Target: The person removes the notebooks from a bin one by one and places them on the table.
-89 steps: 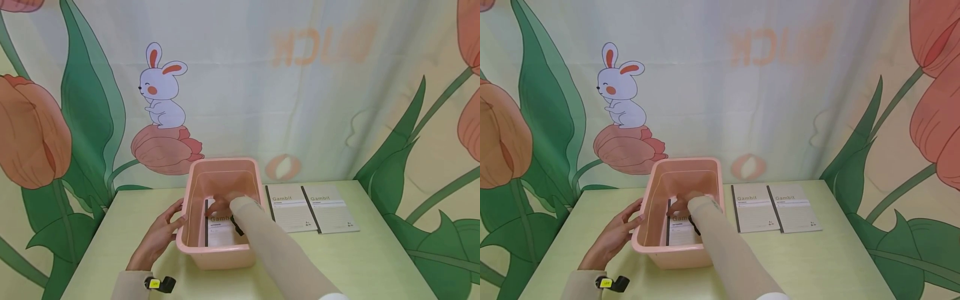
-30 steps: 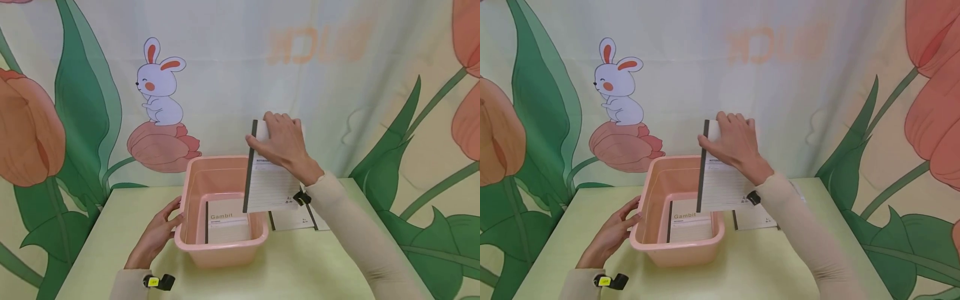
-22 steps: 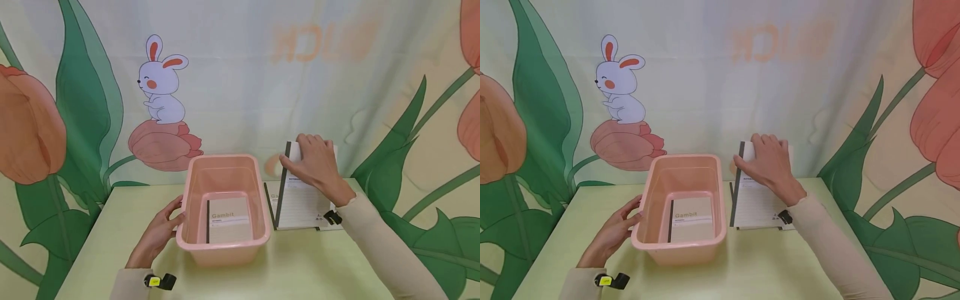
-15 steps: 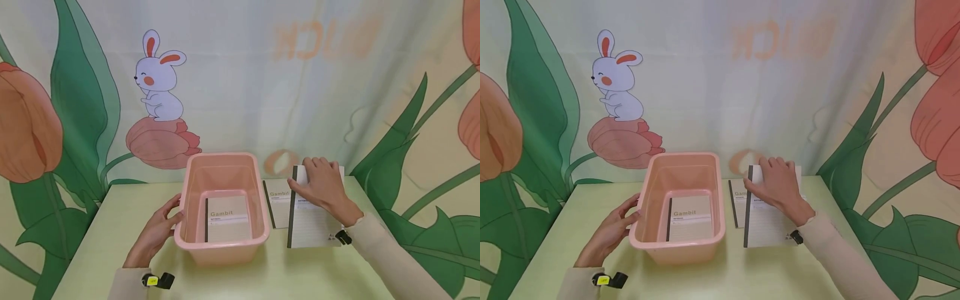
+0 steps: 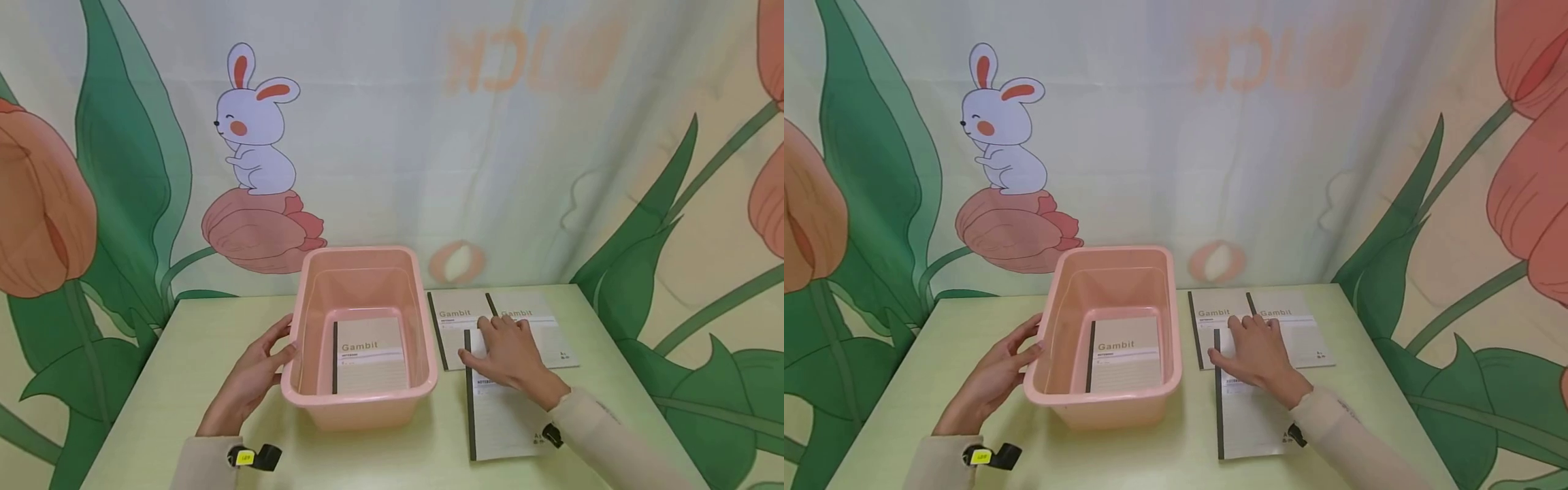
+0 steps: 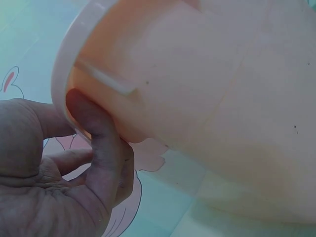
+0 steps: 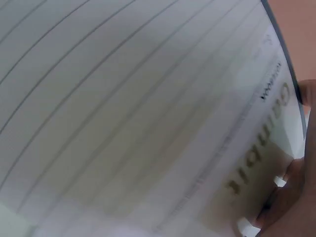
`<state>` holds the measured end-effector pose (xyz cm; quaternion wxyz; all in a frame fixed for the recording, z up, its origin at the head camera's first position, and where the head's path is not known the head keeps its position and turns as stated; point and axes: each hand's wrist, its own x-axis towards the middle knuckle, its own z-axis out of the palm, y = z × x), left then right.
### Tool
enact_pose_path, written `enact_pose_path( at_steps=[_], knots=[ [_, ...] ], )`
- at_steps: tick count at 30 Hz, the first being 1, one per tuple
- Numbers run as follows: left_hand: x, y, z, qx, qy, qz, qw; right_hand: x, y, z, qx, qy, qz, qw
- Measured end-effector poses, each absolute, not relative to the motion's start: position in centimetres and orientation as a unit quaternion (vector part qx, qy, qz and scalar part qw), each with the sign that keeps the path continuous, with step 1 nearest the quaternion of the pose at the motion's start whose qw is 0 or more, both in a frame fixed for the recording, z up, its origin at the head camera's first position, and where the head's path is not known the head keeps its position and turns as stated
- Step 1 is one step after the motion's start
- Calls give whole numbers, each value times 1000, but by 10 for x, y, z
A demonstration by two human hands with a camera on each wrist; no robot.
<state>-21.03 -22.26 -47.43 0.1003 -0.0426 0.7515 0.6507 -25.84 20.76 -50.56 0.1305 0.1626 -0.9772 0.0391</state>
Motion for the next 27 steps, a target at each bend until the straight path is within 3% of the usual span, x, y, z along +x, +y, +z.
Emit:
enact_pose_path(
  at_steps=[14,27],
  knots=[
    [-210,-223,-479,-46,745,657,106,-271,200,-564,174,-983,57,-4],
    [-212,-225,-475,-51,750,651,106,-275,191,-581,179,-982,50,-26]
  ],
)
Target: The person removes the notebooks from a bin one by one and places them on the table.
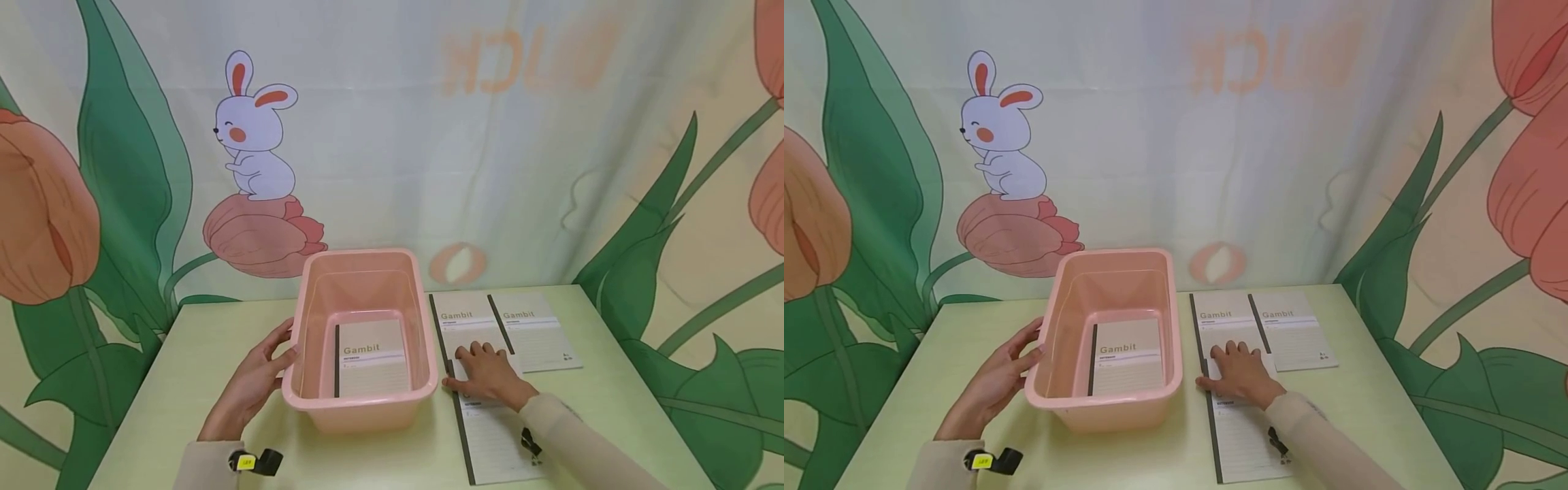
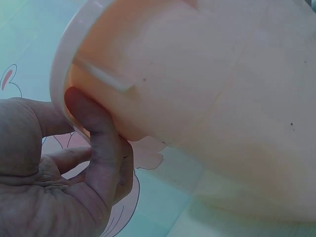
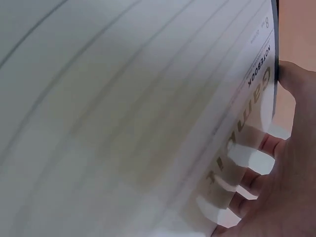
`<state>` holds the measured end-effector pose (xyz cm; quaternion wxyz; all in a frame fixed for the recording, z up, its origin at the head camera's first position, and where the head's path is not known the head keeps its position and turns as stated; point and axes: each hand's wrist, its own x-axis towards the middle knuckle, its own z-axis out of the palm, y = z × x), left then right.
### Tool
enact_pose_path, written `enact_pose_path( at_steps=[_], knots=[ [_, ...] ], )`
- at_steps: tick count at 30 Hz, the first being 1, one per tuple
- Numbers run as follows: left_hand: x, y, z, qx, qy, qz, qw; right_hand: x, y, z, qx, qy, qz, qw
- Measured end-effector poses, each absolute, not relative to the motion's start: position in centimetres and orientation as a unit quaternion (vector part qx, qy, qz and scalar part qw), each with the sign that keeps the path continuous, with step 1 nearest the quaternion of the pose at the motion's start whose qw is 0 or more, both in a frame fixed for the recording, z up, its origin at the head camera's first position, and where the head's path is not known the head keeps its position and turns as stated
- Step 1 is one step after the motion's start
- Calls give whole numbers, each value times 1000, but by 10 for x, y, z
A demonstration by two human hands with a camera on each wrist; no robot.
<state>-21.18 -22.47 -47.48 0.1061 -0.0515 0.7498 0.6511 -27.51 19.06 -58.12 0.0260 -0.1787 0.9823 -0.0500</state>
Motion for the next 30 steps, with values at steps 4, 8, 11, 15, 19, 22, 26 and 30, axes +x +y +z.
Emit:
enact_pose_path(
  at_steps=[4,8,11,15,19,22,26,30],
  knots=[
    [-211,-225,-474,-47,750,651,104,-277,190,-586,-179,983,-46,21],
    [-211,-225,-473,-43,750,652,102,-277,190,-584,-179,983,-46,18],
    [-212,-225,-472,-43,749,652,105,-276,190,-577,-180,982,-59,15],
    [-213,-224,-472,-45,750,652,105,-272,192,-562,-190,979,-80,-8],
    [-212,-224,-473,-48,750,651,104,-266,192,-540,-213,971,-91,-57],
    [-211,-223,-474,-53,750,651,105,-260,190,-518,-233,964,-87,-96],
    [-211,-222,-475,-58,749,651,108,-255,187,-487,-253,955,-78,-132],
    [-211,-221,-475,-60,747,653,110,-253,185,-458,-262,950,-76,-151]
  ],
)
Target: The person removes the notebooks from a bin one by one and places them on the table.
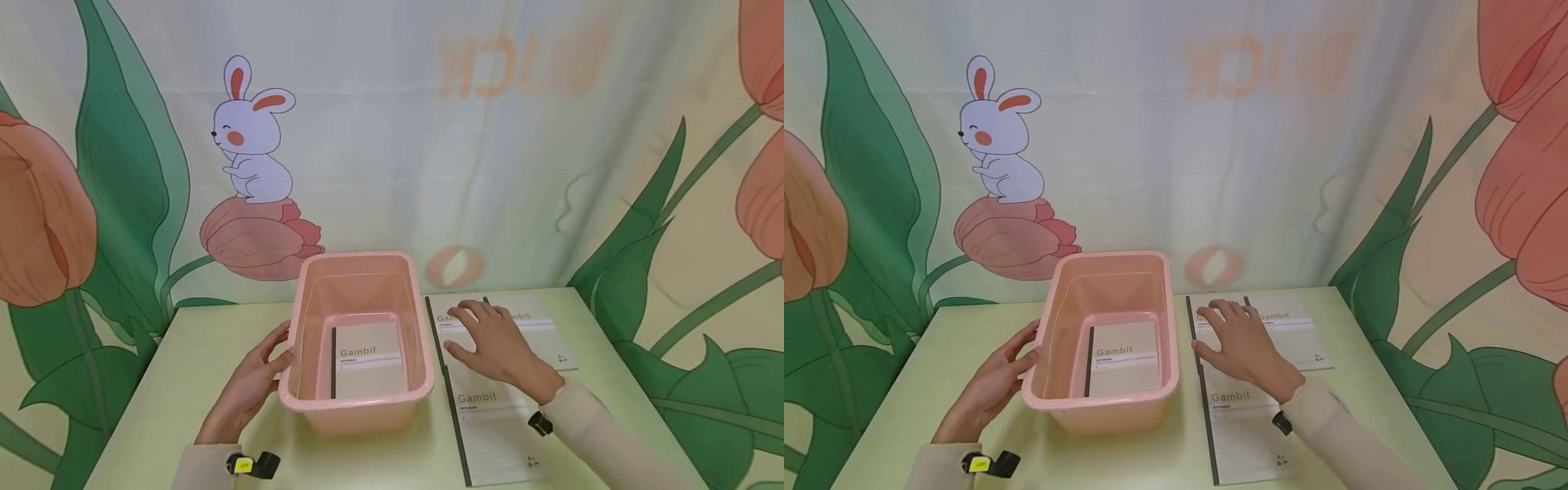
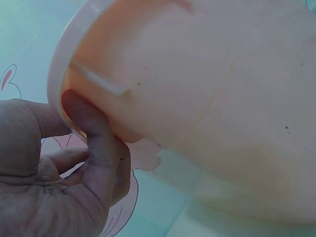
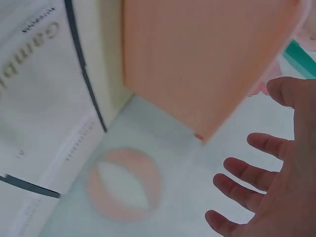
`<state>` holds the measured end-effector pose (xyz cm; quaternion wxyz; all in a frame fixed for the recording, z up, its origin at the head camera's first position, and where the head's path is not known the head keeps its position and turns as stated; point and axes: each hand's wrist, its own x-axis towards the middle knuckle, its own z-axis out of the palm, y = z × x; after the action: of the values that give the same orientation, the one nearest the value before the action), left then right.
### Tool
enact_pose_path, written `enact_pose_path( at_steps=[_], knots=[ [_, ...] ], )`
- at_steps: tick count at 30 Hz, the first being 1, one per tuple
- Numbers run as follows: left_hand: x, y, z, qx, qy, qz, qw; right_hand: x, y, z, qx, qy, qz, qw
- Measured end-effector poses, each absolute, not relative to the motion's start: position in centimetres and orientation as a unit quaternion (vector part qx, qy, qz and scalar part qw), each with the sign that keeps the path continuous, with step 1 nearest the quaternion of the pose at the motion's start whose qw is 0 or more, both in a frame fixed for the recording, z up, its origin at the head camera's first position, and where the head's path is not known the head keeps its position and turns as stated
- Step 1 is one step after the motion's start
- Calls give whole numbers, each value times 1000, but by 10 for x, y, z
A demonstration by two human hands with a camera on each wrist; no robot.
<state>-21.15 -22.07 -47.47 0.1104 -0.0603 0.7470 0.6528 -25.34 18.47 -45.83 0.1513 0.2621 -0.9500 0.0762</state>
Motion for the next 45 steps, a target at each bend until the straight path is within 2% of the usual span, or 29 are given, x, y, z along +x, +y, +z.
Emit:
enact_pose_path(
  at_steps=[8,20,33,45],
  knots=[
    [-212,-220,-472,-59,746,655,104,-259,174,-415,283,-939,74,183],
    [-213,-218,-475,-51,745,657,103,-280,135,-393,315,-929,86,174],
    [-212,-222,-474,-52,747,654,106,-302,54,-375,321,-943,64,63],
    [-213,-223,-475,-41,745,658,105,-333,3,-392,274,-955,95,-55]
  ],
)
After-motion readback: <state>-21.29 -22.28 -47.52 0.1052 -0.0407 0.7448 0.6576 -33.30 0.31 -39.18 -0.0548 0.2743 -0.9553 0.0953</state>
